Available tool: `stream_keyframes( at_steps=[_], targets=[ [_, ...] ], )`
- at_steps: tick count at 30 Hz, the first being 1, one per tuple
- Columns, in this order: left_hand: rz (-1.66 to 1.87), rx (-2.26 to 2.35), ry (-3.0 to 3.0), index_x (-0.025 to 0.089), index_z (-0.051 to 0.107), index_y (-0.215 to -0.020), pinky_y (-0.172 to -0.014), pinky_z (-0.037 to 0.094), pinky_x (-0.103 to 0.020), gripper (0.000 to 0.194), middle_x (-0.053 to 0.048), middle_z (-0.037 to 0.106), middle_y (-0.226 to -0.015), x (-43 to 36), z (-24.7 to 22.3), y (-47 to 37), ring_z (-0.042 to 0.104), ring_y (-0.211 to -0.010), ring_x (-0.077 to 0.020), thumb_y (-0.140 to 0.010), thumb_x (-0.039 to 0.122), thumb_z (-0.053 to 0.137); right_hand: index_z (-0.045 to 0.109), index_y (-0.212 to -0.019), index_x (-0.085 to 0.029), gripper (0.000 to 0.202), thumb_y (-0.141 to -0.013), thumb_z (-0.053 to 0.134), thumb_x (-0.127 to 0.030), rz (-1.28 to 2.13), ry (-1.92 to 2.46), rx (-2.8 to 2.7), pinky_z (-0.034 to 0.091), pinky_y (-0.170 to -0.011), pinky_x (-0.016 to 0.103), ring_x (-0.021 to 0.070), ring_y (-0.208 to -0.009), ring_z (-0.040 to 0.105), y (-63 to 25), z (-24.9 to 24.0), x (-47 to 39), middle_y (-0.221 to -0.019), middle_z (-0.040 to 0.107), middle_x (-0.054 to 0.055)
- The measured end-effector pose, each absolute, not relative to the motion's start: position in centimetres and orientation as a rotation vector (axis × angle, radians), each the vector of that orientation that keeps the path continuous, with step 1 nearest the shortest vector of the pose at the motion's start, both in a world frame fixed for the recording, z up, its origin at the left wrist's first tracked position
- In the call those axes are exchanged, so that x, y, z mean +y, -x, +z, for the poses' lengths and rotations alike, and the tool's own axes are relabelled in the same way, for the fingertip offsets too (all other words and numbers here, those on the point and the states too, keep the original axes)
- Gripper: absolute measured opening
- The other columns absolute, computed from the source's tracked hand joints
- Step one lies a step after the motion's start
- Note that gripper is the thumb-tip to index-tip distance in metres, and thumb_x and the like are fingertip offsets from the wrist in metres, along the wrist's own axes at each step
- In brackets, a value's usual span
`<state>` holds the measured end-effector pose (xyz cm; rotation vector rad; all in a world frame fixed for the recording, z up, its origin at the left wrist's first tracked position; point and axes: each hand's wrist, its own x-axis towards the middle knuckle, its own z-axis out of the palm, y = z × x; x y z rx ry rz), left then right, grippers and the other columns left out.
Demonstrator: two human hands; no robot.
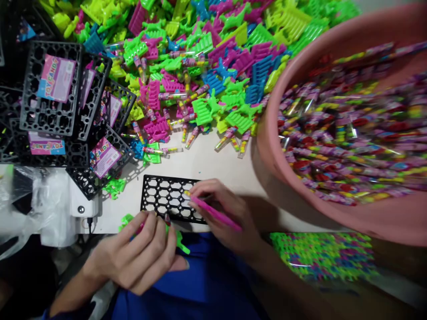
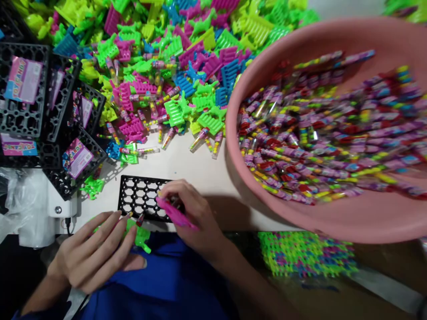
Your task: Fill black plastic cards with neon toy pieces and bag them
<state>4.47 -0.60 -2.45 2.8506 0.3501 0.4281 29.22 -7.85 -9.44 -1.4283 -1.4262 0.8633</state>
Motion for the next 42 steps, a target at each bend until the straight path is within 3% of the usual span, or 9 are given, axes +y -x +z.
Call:
stream_keyframes(
  at_steps=[3, 6, 14, 20, 26, 29, 34, 39, 42],
  targets=[
    [0.467, 0.147, -3.069, 0.023, 0.082, -0.105, -0.076, 0.072, -0.036, 0.027, -0.005, 0.084, -0.096, 0.2, -2.5, -5.4, 0.083, -0.087, -0.0244, -0.101, 0.049, 0.076, 0.062, -0.112, -0.025, 0.014, -0.104, 0.065, -0.014, 1.046, 1.32, -1.369, 0.062, -0.081, 0.027, 0.0171, -0.093, 0.075, -28.1, -9.8, -9.5, -0.102, 0.074, 0.003],
    [0.544, 0.062, -3.199, 0.021, 0.079, -0.09, -0.07, 0.069, -0.033, 0.038, -0.006, 0.082, -0.087, 0.0, -3.1, -5.8, 0.08, -0.08, -0.0223, -0.104, 0.056, 0.07, 0.065, -0.117, -0.024, 0.014, -0.107, 0.06, -0.016, 1.074, 1.25, -1.446, 0.062, -0.087, 0.03, 0.0188, -0.099, 0.076, -27.5, -10.6, -10.8, -0.107, 0.077, 0.005],
    [0.701, 0.208, -3.169, 0.017, 0.074, -0.089, -0.067, 0.062, -0.032, 0.045, -0.005, 0.08, -0.081, -0.5, -4.4, -6.1, 0.077, -0.074, -0.0201, -0.106, 0.058, 0.064, 0.064, -0.125, -0.022, 0.019, -0.111, 0.052, -0.02, 0.879, 1.235, -1.73, 0.06, -0.084, 0.038, 0.0231, -0.099, 0.078, -28.9, -11.7, -11.6, -0.11, 0.082, 0.009],
    [0.692, 0.194, -3.159, 0.02, 0.073, -0.098, -0.068, 0.064, -0.034, 0.039, -0.003, 0.081, -0.082, -0.6, -4.4, -6.1, 0.078, -0.073, -0.0209, -0.105, 0.057, 0.064, 0.063, -0.124, -0.014, 0.022, -0.114, 0.044, -0.014, 0.62, 1.19, -1.997, 0.061, -0.095, 0.042, 0.0235, -0.098, 0.077, -27.9, -11.1, -10.6, -0.106, 0.082, 0.013],
    [0.686, 0.217, -3.141, 0.014, 0.075, -0.112, -0.068, 0.062, -0.036, 0.047, -0.005, 0.08, -0.083, -0.8, -4.4, -6.0, 0.077, -0.072, -0.0223, -0.105, 0.06, 0.065, 0.062, -0.124, -0.015, 0.022, -0.112, 0.044, -0.009, 0.54, 1.132, -2.012, 0.061, -0.108, 0.046, 0.0209, -0.094, 0.075, -27.0, -12.4, -10.7, -0.104, 0.081, 0.01],
    [0.681, 0.214, -3.163, 0.015, 0.078, -0.107, -0.067, 0.059, -0.035, 0.046, -0.004, 0.079, -0.084, -0.7, -4.2, -5.9, 0.076, -0.074, -0.0199, -0.106, 0.059, 0.064, 0.065, -0.122, -0.015, 0.022, -0.111, 0.046, -0.011, 0.597, 1.11, -2.043, 0.061, -0.106, 0.044, 0.0224, -0.098, 0.075, -27.4, -12.6, -10.4, -0.105, 0.08, 0.011],
    [0.624, 0.263, -3.2, 0.015, 0.077, -0.103, -0.075, 0.058, -0.035, 0.038, -0.004, 0.077, -0.087, -0.3, -3.7, -4.9, 0.073, -0.079, -0.0194, -0.108, 0.051, 0.064, 0.069, -0.124, -0.017, 0.031, -0.101, 0.051, -0.005, 1.018, 1.063, -2.162, 0.064, -0.098, 0.037, 0.0228, -0.109, 0.075, -29.0, -10.4, -6.8, -0.116, 0.08, 0.01],
    [0.614, 0.39, -3.293, 0.012, 0.077, -0.105, -0.085, 0.058, -0.038, 0.033, -0.007, 0.077, -0.091, -0.1, -2.8, -3.8, 0.073, -0.087, -0.0224, -0.111, 0.039, 0.059, 0.06, -0.148, -0.014, 0.049, -0.102, 0.046, -0.001, 0.499, 1.474, -2.052, 0.058, -0.11, 0.048, 0.0313, -0.13, 0.066, -28.4, -9.8, -0.3, -0.14, 0.07, 0.017],
    [0.534, 0.417, -3.304, 0.008, 0.077, -0.114, -0.093, 0.057, -0.042, 0.044, -0.01, 0.078, -0.1, -0.4, -2.1, -3.8, 0.074, -0.098, -0.0271, -0.112, 0.046, 0.055, 0.056, -0.154, -0.011, 0.057, -0.1, 0.045, 0.005, 0.347, 1.678, -2.182, 0.058, -0.105, 0.049, 0.0341, -0.124, 0.066, -27.8, -10.6, 2.4, -0.133, 0.069, 0.019]
  ],
)
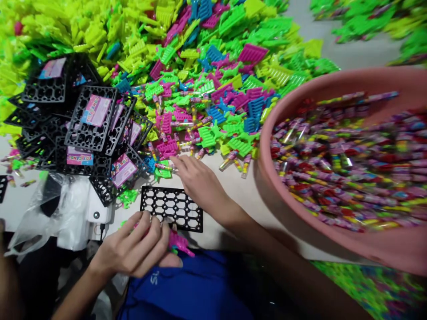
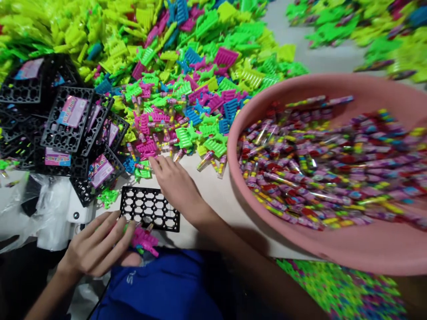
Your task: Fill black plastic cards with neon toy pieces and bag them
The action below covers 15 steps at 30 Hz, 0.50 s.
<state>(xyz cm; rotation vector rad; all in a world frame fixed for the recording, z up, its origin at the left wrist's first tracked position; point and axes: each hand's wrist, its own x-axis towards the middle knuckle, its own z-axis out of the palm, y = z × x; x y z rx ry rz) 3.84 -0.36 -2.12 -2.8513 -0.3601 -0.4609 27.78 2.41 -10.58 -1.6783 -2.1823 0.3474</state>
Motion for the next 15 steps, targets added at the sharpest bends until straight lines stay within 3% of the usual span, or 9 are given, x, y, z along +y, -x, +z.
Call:
stream_keyframes(
  at_steps=[4, 8, 12, 15],
  targets=[
    [-0.387, -0.328, 2.887, 0.01, 0.075, -0.123, -0.095, 0.055, -0.042, 0.051, -0.009, 0.078, -0.103, -0.6, -2.1, -4.4, 0.074, -0.099, -0.0266, -0.11, 0.055, 0.057, 0.059, -0.149, -0.009, 0.049, -0.103, 0.048, 0.003, 0.256, 1.788, -2.22, 0.06, -0.09, 0.041, 0.0317, -0.111, 0.068, -28.8, -10.8, 1.8, -0.119, 0.069, 0.017],
    [-0.425, -0.309, 2.931, 0.013, 0.073, -0.113, -0.087, 0.054, -0.038, 0.042, -0.005, 0.078, -0.095, -0.3, -2.8, -4.9, 0.073, -0.089, -0.022, -0.111, 0.053, 0.058, 0.065, -0.137, -0.011, 0.032, -0.108, 0.051, -0.008, 0.204, 1.796, -2.095, 0.059, -0.083, 0.037, 0.0296, -0.106, 0.071, -31.4, -9.8, -1.9, -0.118, 0.072, 0.017],
    [-0.471, -0.338, 2.943, 0.014, 0.072, -0.105, -0.085, 0.054, -0.037, 0.042, -0.006, 0.078, -0.093, -0.2, -3.2, -5.2, 0.072, -0.087, -0.0219, -0.11, 0.054, 0.06, 0.069, -0.122, -0.018, 0.023, -0.114, 0.047, -0.018, 0.517, 1.671, -1.815, 0.062, -0.09, 0.036, 0.0264, -0.103, 0.076, -32.8, -8.6, -6.1, -0.11, 0.077, 0.012],
    [-0.472, -0.331, 2.956, 0.014, 0.072, -0.103, -0.083, 0.054, -0.038, 0.045, -0.007, 0.077, -0.091, -0.3, -3.2, -5.2, 0.071, -0.085, -0.0219, -0.108, 0.057, 0.062, 0.071, -0.118, -0.022, 0.018, -0.113, 0.055, -0.028, 0.752, 1.614, -1.625, 0.065, -0.086, 0.036, 0.0267, -0.097, 0.079, -32.1, -8.4, -8.6, -0.1, 0.08, 0.008]
  ],
)
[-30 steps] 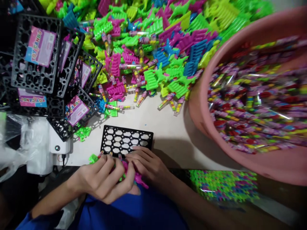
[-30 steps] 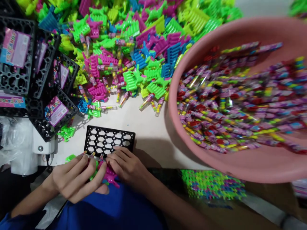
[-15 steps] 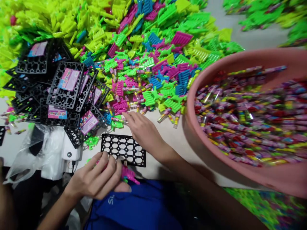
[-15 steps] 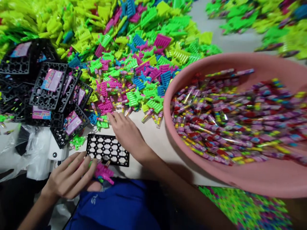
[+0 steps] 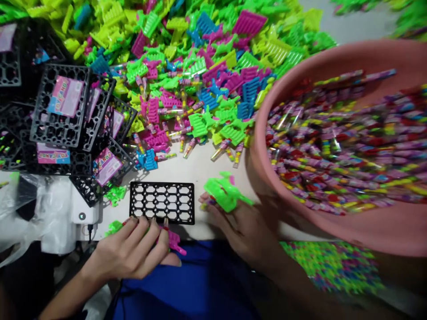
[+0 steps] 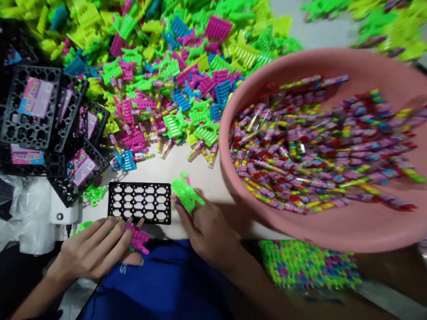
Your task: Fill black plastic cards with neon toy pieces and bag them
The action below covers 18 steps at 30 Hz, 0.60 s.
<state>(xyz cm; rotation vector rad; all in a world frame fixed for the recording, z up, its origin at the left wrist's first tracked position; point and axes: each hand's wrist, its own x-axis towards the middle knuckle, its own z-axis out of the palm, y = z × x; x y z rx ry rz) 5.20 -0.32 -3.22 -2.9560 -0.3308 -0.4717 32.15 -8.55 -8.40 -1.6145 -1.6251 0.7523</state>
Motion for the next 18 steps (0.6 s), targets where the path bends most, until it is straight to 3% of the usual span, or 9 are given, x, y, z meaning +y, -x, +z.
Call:
stream_keyframes(
  at_steps=[4, 9, 14, 18],
  targets=[
    [-0.416, -0.308, 2.983, 0.014, 0.073, -0.106, -0.082, 0.055, -0.039, 0.042, -0.008, 0.079, -0.094, -0.4, -3.3, -5.0, 0.073, -0.085, -0.0236, -0.11, 0.054, 0.06, 0.074, -0.111, -0.022, 0.014, -0.109, 0.063, -0.031, 1.065, 1.584, -1.434, 0.068, -0.088, 0.037, 0.0254, -0.092, 0.081, -29.6, -9.7, -10.7, -0.099, 0.084, 0.006],
    [-0.374, -0.287, 2.996, 0.014, 0.073, -0.107, -0.082, 0.055, -0.039, 0.04, -0.009, 0.079, -0.096, -0.3, -3.1, -4.9, 0.073, -0.087, -0.0243, -0.111, 0.052, 0.058, 0.077, -0.116, -0.023, 0.016, -0.108, 0.065, -0.032, 1.04, 1.521, -1.358, 0.066, -0.102, 0.043, 0.0275, -0.105, 0.082, -27.2, -11.5, -11.7, -0.11, 0.085, 0.007],
    [-0.34, -0.267, 3.017, 0.013, 0.072, -0.11, -0.082, 0.054, -0.038, 0.044, -0.009, 0.077, -0.095, -0.2, -2.8, -4.9, 0.073, -0.088, -0.0232, -0.108, 0.056, 0.062, 0.073, -0.118, -0.026, 0.014, -0.108, 0.063, -0.022, 0.937, 1.472, -1.45, 0.068, -0.095, 0.041, 0.025, -0.101, 0.081, -27.1, -11.9, -11.5, -0.11, 0.083, 0.006],
    [-0.341, -0.299, 3.0, 0.014, 0.071, -0.111, -0.08, 0.054, -0.037, 0.044, -0.008, 0.077, -0.092, -0.2, -2.8, -5.0, 0.072, -0.085, -0.0221, -0.107, 0.058, 0.063, 0.067, -0.125, -0.024, 0.027, -0.105, 0.058, -0.008, 0.821, 1.332, -1.616, 0.066, -0.085, 0.037, 0.0221, -0.095, 0.078, -27.8, -12.4, -11.5, -0.106, 0.081, 0.006]
  ],
)
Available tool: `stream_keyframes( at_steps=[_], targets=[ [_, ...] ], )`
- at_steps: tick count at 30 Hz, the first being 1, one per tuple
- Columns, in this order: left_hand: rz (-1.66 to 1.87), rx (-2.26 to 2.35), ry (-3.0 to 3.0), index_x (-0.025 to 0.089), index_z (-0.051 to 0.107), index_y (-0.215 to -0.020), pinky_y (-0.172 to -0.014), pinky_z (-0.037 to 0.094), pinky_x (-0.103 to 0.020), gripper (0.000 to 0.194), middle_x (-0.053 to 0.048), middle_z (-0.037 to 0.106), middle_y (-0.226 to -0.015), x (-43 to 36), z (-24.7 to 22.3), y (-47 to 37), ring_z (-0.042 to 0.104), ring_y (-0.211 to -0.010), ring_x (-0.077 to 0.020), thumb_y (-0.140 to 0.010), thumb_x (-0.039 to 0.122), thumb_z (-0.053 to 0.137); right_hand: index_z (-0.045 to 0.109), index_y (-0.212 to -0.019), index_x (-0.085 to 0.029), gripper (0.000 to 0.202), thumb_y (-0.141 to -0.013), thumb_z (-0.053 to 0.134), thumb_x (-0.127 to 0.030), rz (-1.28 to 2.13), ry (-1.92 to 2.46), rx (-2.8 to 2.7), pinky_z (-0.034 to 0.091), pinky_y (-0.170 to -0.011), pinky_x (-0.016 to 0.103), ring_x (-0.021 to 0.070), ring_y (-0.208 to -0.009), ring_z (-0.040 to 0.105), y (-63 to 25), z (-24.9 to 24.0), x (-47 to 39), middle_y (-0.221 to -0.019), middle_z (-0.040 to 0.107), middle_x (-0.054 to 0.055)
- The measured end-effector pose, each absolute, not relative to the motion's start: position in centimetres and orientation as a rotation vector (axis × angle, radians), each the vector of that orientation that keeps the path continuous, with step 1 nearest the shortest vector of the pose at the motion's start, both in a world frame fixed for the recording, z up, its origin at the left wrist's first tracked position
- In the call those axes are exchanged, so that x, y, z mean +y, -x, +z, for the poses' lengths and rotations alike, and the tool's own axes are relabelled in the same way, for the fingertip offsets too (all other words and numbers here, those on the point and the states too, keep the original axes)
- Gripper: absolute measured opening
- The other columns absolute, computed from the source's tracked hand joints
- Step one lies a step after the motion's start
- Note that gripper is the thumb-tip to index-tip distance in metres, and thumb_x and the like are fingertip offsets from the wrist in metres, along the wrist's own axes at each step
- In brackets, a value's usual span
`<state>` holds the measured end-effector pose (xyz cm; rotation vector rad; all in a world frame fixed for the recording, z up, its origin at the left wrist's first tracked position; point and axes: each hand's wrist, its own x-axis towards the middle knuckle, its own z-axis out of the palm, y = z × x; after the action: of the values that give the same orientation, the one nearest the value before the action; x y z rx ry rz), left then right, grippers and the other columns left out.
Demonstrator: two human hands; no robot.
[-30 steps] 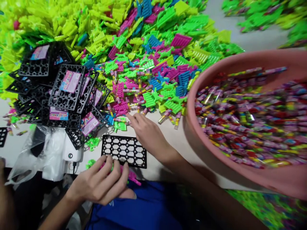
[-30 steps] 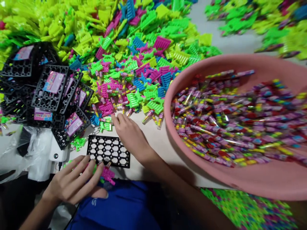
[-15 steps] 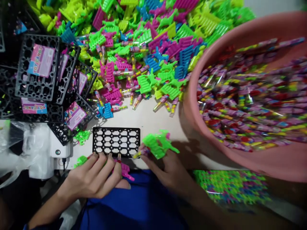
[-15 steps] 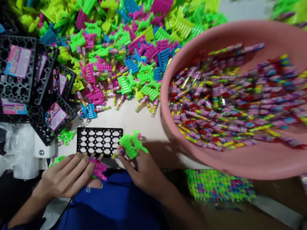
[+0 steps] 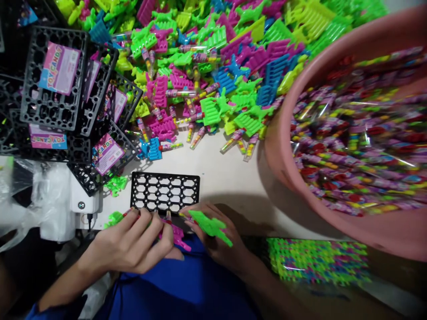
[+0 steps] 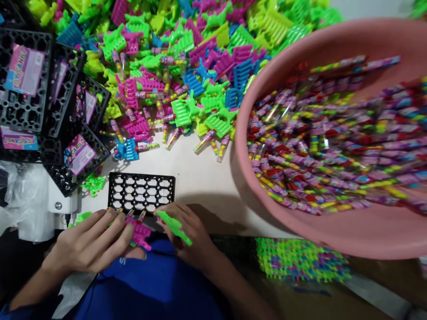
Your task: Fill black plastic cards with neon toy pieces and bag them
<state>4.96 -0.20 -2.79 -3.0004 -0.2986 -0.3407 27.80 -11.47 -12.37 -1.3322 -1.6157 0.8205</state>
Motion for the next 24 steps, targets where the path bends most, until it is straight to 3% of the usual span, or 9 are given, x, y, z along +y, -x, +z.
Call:
stream_keyframes(
  at_steps=[5, 8, 14, 17, 20, 24],
  targets=[
    [-0.324, -0.291, 3.015, 0.014, 0.07, -0.109, -0.074, 0.052, -0.036, 0.033, -0.006, 0.077, -0.091, -0.2, -2.8, -5.0, 0.072, -0.079, -0.0206, -0.105, 0.048, 0.071, 0.064, -0.131, -0.016, 0.028, -0.112, 0.043, -0.014, 0.648, 1.222, -1.939, 0.061, -0.082, 0.041, 0.0255, -0.096, 0.074, -28.8, -12.4, -11.1, -0.113, 0.081, 0.013],
    [-0.315, -0.279, 3.026, 0.014, 0.07, -0.111, -0.073, 0.05, -0.035, 0.026, -0.007, 0.077, -0.093, -0.1, -2.8, -5.0, 0.07, -0.078, -0.02, -0.104, 0.039, 0.072, 0.065, -0.126, -0.014, 0.024, -0.113, 0.045, -0.014, 0.619, 1.17, -2.063, 0.057, -0.082, 0.038, 0.0245, -0.095, 0.072, -28.9, -12.0, -10.5, -0.114, 0.081, 0.015],
    [-0.344, -0.3, 3.025, 0.016, 0.071, -0.111, -0.074, 0.049, -0.033, 0.021, -0.004, 0.075, -0.093, -0.1, -2.9, -5.2, 0.068, -0.078, -0.0171, -0.106, 0.037, 0.068, 0.067, -0.129, -0.014, 0.028, -0.11, 0.046, -0.011, 0.616, 1.183, -2.143, 0.054, -0.082, 0.04, 0.0253, -0.094, 0.068, -28.3, -12.4, -10.2, -0.11, 0.08, 0.013],
    [-0.311, -0.304, 2.987, 0.018, 0.07, -0.122, -0.071, 0.049, -0.031, 0.022, -0.002, 0.076, -0.094, -0.2, -2.8, -5.3, 0.068, -0.076, -0.0156, -0.106, 0.033, 0.067, 0.067, -0.128, -0.016, 0.027, -0.109, 0.048, -0.012, 0.624, 1.2, -2.131, 0.054, -0.084, 0.042, 0.0263, -0.094, 0.068, -28.2, -12.7, -10.3, -0.109, 0.079, 0.013],
    [-0.273, -0.271, 2.985, 0.017, 0.068, -0.129, -0.067, 0.05, -0.031, 0.029, 0.0, 0.073, -0.087, -0.3, -2.6, -5.3, 0.067, -0.072, -0.015, -0.104, 0.03, 0.069, 0.066, -0.12, -0.019, 0.025, -0.105, 0.049, -0.009, 0.798, 1.161, -2.084, 0.056, -0.084, 0.041, 0.026, -0.095, 0.07, -28.9, -12.2, -9.8, -0.106, 0.079, 0.01],
    [-0.292, -0.223, 3.005, 0.016, 0.067, -0.126, -0.064, 0.049, -0.031, 0.029, 0.001, 0.068, -0.08, -1.1, -2.2, -4.7, 0.066, -0.068, -0.0148, -0.102, 0.031, 0.071, 0.066, -0.125, -0.023, 0.044, -0.096, 0.043, 0.002, 1.172, 0.995, -2.001, 0.061, -0.095, 0.036, 0.0219, -0.111, 0.075, -30.1, -10.5, -7.6, -0.118, 0.08, 0.007]
  ],
)
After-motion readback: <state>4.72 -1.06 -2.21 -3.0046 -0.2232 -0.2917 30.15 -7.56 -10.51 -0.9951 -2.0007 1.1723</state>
